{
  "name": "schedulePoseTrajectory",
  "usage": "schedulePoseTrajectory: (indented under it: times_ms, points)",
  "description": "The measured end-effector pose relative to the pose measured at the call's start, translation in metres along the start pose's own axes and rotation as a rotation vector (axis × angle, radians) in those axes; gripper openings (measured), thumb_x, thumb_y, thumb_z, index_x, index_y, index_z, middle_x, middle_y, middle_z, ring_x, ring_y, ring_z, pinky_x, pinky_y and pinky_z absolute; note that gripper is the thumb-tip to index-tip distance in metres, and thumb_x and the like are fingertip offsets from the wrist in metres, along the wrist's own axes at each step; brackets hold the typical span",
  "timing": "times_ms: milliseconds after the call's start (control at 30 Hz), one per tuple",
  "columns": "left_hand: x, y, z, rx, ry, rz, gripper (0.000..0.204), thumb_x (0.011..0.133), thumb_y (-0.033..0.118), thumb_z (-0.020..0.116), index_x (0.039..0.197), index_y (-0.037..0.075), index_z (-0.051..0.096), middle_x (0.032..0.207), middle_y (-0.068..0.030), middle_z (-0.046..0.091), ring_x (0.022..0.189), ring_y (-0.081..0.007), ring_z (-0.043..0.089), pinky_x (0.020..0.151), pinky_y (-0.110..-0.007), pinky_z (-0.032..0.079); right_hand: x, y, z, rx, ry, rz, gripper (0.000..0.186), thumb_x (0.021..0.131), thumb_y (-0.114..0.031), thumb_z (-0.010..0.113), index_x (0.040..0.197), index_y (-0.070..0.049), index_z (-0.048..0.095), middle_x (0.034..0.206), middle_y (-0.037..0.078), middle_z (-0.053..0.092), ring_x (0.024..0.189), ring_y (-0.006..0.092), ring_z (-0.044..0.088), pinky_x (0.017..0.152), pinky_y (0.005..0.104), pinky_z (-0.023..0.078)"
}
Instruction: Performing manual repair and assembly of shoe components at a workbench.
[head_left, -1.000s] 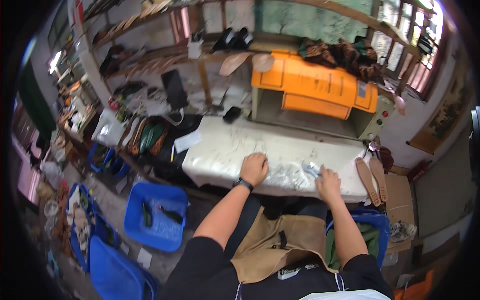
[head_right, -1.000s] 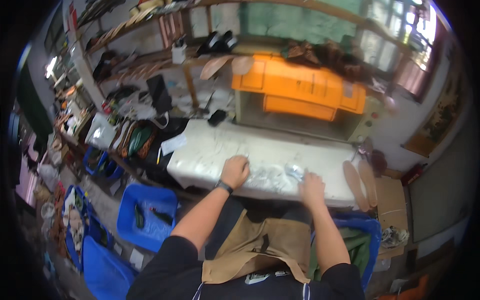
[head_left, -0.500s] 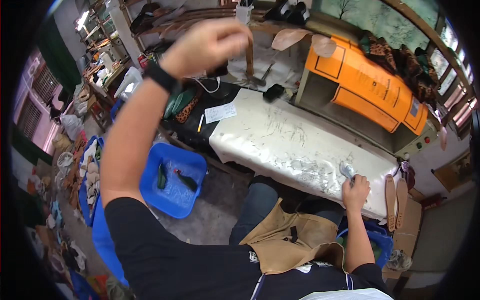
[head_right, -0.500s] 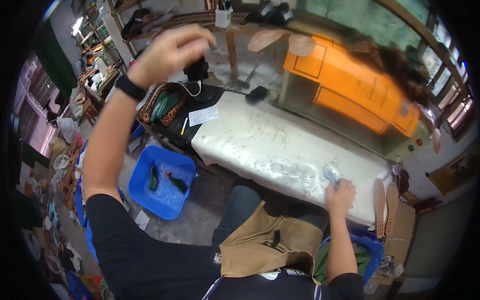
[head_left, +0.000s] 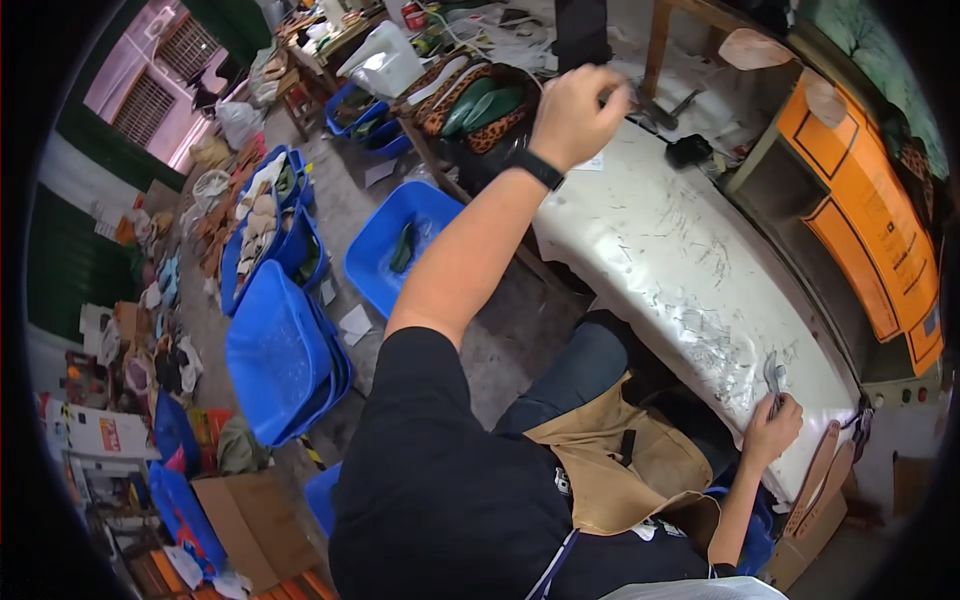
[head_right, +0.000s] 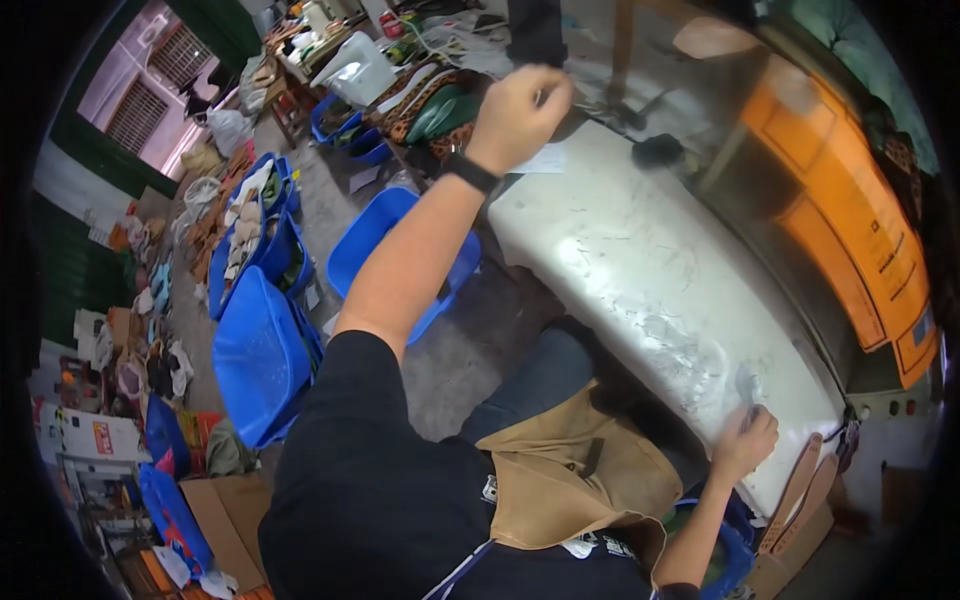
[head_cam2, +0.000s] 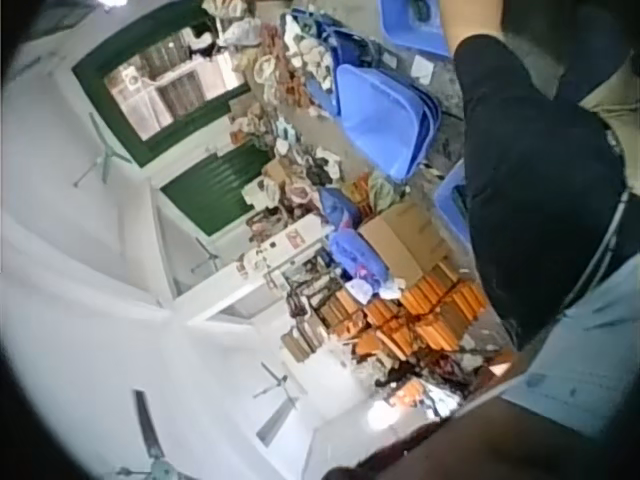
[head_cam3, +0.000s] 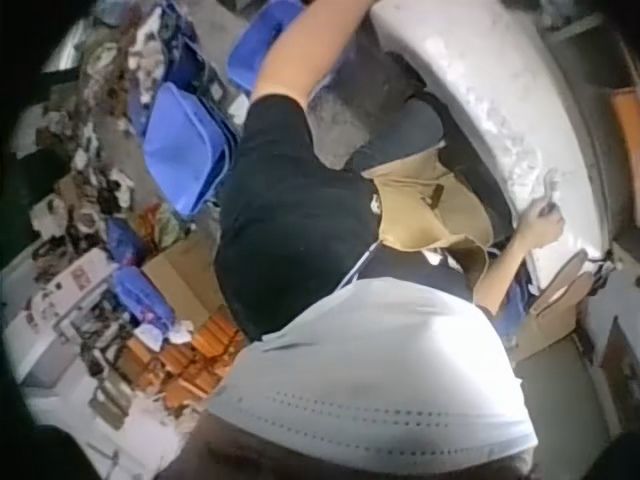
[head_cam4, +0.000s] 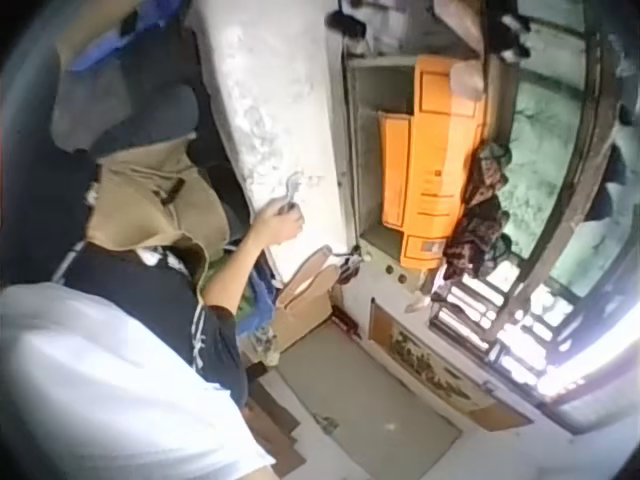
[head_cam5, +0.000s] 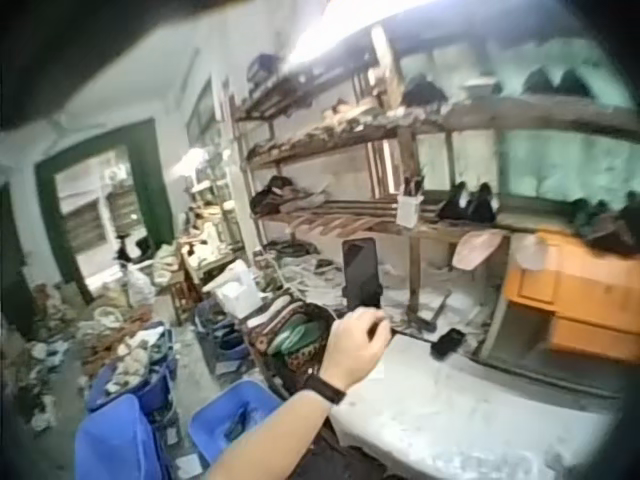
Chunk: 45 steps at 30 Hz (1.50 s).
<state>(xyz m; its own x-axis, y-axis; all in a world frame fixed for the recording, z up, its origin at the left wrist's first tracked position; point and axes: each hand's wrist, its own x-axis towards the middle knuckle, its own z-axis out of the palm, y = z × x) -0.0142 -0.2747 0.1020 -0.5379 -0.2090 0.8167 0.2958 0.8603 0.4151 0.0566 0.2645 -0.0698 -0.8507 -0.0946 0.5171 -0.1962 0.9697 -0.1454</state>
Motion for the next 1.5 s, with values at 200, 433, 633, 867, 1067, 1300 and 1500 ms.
schedulePoseTrajectory:
  times_ms: [200,433,633,867,1067,1300,1500]
  points:
    - [-0.095,-0.145,-0.056,0.751,0.042,-0.166,0.035,0.084,0.022,0.069,0.116,0.009,0.073,0.117,-0.0125,0.073,0.096,-0.035,0.07,0.084,-0.042,0.054,0.001,-0.005,-0.002,0.001,-0.066,0.015,0.025,0.094,-0.019,0.066,0.113,-0.003,0.066,0.106,0.017,0.068,0.096,0.0397,0.062,0.089,0.0476,0.05]
    - [-0.122,-0.216,-0.084,0.675,-0.146,-0.445,0.037,0.086,0.024,0.07,0.121,0.013,0.072,0.124,-0.0126,0.07,0.105,-0.0368,0.067,0.089,-0.045,0.053,-0.003,-0.01,-0.002,-0.014,-0.085,0.023,0.025,0.093,-0.018,0.065,0.114,-0.003,0.065,0.106,0.018,0.067,0.095,0.0403,0.062,0.089,0.0478,0.05]
    - [-0.11,-0.178,-0.05,0.904,0.057,-0.104,0.033,0.086,0.02,0.069,0.119,0.014,0.069,0.106,-0.0136,0.065,0.096,-0.0374,0.063,0.085,-0.047,0.051,0.007,-0.001,0.001,-0.066,-0.202,0.076,0.028,0.096,-0.018,0.065,0.12,-0.003,0.065,0.113,0.017,0.067,0.102,0.0381,0.063,0.093,0.046,0.05]
    - [-0.125,-0.095,0.011,0.277,-0.07,-0.085,0.03,0.089,0.013,0.066,0.118,0.007,0.067,0.106,-0.0156,0.063,0.094,-0.0387,0.063,0.08,-0.044,0.053,0.143,-0.007,-0.081,0.278,0.164,-0.112,0.033,0.102,-0.018,0.064,0.129,0.001,0.063,0.107,0.011,0.064,0.094,0.0227,0.059,0.089,0.0333,0.049]
    - [-0.163,0.035,0.072,-0.059,-0.395,-0.309,0.026,0.091,0.017,0.066,0.116,0.009,0.069,0.094,-0.0088,0.07,0.073,-0.0298,0.065,0.069,-0.041,0.052,0.341,-0.095,-0.249,0.402,0.43,-0.224,0.046,0.103,-0.025,0.059,0.141,0.001,0.057,0.111,0.012,0.063,0.097,0.021,0.057,0.087,0.034,0.048]
    - [-0.182,0.05,0.102,-0.005,-0.123,-0.338,0.014,0.091,0.013,0.065,0.102,0.009,0.073,0.078,-0.0071,0.067,0.064,-0.0302,0.062,0.062,-0.04,0.05,0.508,-0.112,-0.26,0.007,0.775,-0.164,0.063,0.097,-0.047,0.063,0.142,-0.003,0.06,0.131,0.023,0.063,0.119,0.0352,0.063,0.101,0.0433,0.051]
    - [-0.186,0.048,0.1,-0.013,-0.124,-0.344,0.011,0.09,0.011,0.065,0.098,0.008,0.072,0.079,-0.0074,0.067,0.063,-0.03,0.061,0.06,-0.039,0.049,0.564,-0.14,-0.258,-0.041,0.722,0.102,0.065,0.097,-0.053,0.062,0.143,-0.006,0.06,0.136,0.025,0.062,0.126,0.0388,0.061,0.105,0.0449,0.05]
